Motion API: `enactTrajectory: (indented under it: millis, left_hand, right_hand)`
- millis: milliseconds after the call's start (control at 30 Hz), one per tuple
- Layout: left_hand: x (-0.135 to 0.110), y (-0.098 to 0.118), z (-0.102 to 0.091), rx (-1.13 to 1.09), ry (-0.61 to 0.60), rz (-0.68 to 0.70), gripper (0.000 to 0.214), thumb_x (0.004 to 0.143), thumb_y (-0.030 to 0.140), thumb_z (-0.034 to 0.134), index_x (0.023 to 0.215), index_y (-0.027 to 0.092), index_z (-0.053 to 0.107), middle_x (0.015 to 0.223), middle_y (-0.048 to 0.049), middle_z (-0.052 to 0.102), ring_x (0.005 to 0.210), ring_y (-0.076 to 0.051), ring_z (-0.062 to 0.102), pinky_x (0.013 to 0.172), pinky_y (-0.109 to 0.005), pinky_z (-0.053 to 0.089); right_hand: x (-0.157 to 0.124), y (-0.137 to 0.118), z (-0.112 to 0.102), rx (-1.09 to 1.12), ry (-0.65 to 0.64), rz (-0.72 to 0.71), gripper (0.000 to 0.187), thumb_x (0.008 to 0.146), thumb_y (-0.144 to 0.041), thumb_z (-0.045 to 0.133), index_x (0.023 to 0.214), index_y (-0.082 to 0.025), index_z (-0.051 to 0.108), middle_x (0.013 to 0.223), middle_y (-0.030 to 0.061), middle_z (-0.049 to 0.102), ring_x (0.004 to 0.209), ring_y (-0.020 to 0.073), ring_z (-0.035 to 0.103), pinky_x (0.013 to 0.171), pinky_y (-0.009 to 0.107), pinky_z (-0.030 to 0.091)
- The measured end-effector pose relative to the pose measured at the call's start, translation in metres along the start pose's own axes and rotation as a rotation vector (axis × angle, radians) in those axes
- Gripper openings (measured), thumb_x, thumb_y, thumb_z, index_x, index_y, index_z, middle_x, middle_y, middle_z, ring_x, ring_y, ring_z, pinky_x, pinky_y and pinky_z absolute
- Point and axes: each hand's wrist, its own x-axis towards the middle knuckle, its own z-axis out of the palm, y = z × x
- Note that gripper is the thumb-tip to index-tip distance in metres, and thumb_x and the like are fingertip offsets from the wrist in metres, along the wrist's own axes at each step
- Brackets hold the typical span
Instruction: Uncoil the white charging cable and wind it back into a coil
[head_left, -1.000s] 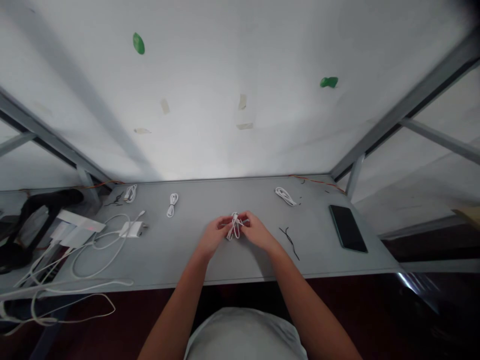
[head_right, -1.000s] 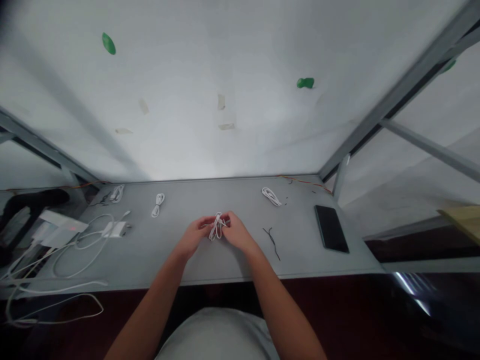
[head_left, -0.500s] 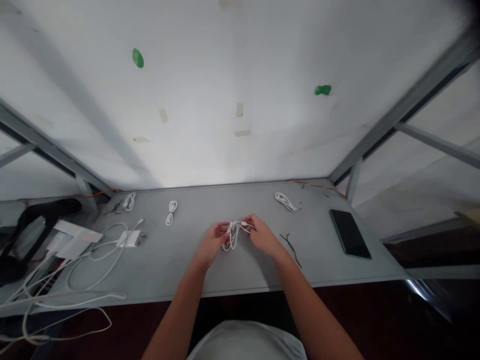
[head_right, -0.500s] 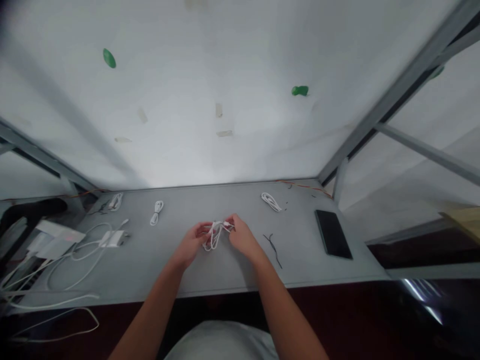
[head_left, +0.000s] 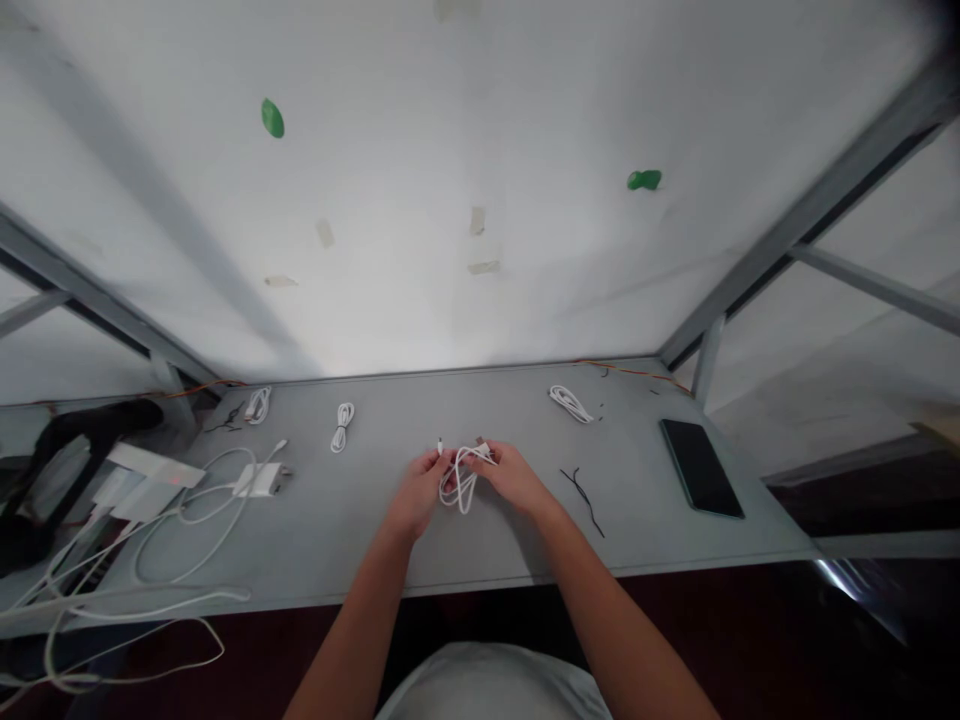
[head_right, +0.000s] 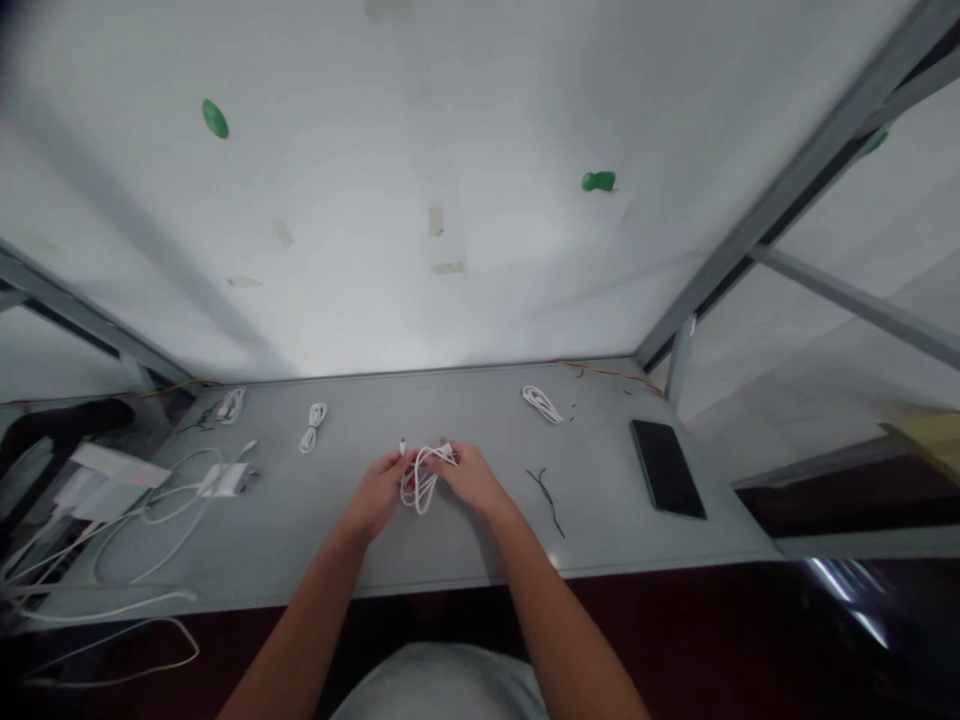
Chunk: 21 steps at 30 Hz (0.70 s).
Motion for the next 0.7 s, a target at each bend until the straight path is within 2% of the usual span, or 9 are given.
enactTrajectory:
  millis: [67, 133, 233, 300, 400, 567, 633, 700]
  left_hand:
    - [0.0, -0.003, -0.004, -0.037, 0.108, 0.035, 0.052, 0.082, 0.066, 0.072, 0.093, 0.016, 0.076, 0.087, -0.0079, 0.074, 0.083, -0.02, 0.067, 0.078, -0.032, 0.051]
    - [-0.003, -0.005, -0.012, -0.102, 0.253, 0.113, 0.049, 0.082, 0.065, 0.073, 0.092, 0.017, 0.077, 0.098, -0.0098, 0.076, 0.097, -0.023, 0.069, 0.095, -0.038, 0.052]
    - [-0.014, -0.005, -0.024, -0.252, 0.363, 0.204, 0.042, 0.084, 0.06, 0.074, 0.085, 0.018, 0.074, 0.096, -0.0078, 0.075, 0.097, -0.022, 0.07, 0.103, -0.044, 0.052]
    - [-0.024, -0.004, -0.03, -0.355, 0.351, 0.218, 0.038, 0.084, 0.056, 0.077, 0.082, 0.018, 0.073, 0.094, -0.0066, 0.075, 0.094, -0.021, 0.071, 0.101, -0.046, 0.055]
    - [-0.035, -0.001, -0.037, -0.473, 0.329, 0.235, 0.034, 0.083, 0.051, 0.08, 0.084, 0.017, 0.073, 0.093, -0.0065, 0.075, 0.095, -0.023, 0.072, 0.101, -0.047, 0.056]
    - [-0.033, 0.008, -0.061, -0.596, 0.391, 0.269, 0.033, 0.081, 0.045, 0.084, 0.081, 0.016, 0.069, 0.079, -0.002, 0.069, 0.087, -0.021, 0.072, 0.099, -0.045, 0.056]
    - [-0.028, 0.015, -0.077, -0.602, 0.423, 0.29, 0.031, 0.083, 0.042, 0.083, 0.08, 0.017, 0.066, 0.069, 0.0024, 0.061, 0.074, -0.015, 0.067, 0.09, -0.039, 0.058]
    - [-0.023, 0.025, -0.095, -0.581, 0.467, 0.301, 0.031, 0.086, 0.042, 0.08, 0.078, 0.016, 0.064, 0.06, 0.0059, 0.051, 0.058, -0.01, 0.056, 0.072, -0.029, 0.056]
  right_hand:
    - [0.003, 0.001, -0.002, 0.041, 0.046, 0.013, 0.031, 0.081, -0.049, 0.072, 0.078, -0.02, 0.065, 0.067, 0.0, 0.061, 0.066, 0.0164, 0.053, 0.059, 0.027, 0.04]
    - [0.006, -0.001, -0.008, 0.095, 0.09, 0.087, 0.03, 0.081, -0.049, 0.071, 0.078, -0.02, 0.063, 0.057, -0.0036, 0.049, 0.056, 0.0142, 0.045, 0.053, 0.027, 0.034]
    - [0.004, -0.006, -0.018, 0.254, 0.086, 0.175, 0.033, 0.079, -0.051, 0.074, 0.081, -0.021, 0.063, 0.052, -0.0095, 0.03, 0.047, 0.0097, 0.025, 0.047, 0.026, 0.022]
    - [0.001, -0.01, -0.022, 0.369, 0.041, 0.172, 0.036, 0.078, -0.054, 0.077, 0.082, -0.021, 0.063, 0.053, -0.0111, 0.024, 0.047, 0.0081, 0.017, 0.045, 0.026, 0.017]
    - [-0.004, -0.011, -0.025, 0.427, -0.034, 0.109, 0.039, 0.076, -0.056, 0.079, 0.085, -0.021, 0.065, 0.054, -0.0106, 0.027, 0.048, 0.008, 0.017, 0.046, 0.026, 0.016]
    - [-0.009, -0.006, -0.043, 0.16, -0.148, 0.08, 0.038, 0.077, -0.052, 0.081, 0.098, -0.021, 0.072, 0.058, -0.0073, 0.041, 0.05, 0.0087, 0.027, 0.047, 0.026, 0.02]
    - [-0.011, -0.007, -0.058, 0.049, -0.132, 0.087, 0.038, 0.074, -0.048, 0.083, 0.098, -0.022, 0.073, 0.06, -0.0071, 0.044, 0.05, 0.0084, 0.03, 0.047, 0.024, 0.02]
    - [-0.014, -0.01, -0.077, 0.048, -0.059, 0.104, 0.04, 0.07, -0.048, 0.085, 0.097, -0.021, 0.072, 0.059, -0.0082, 0.043, 0.049, 0.0074, 0.028, 0.046, 0.023, 0.018]
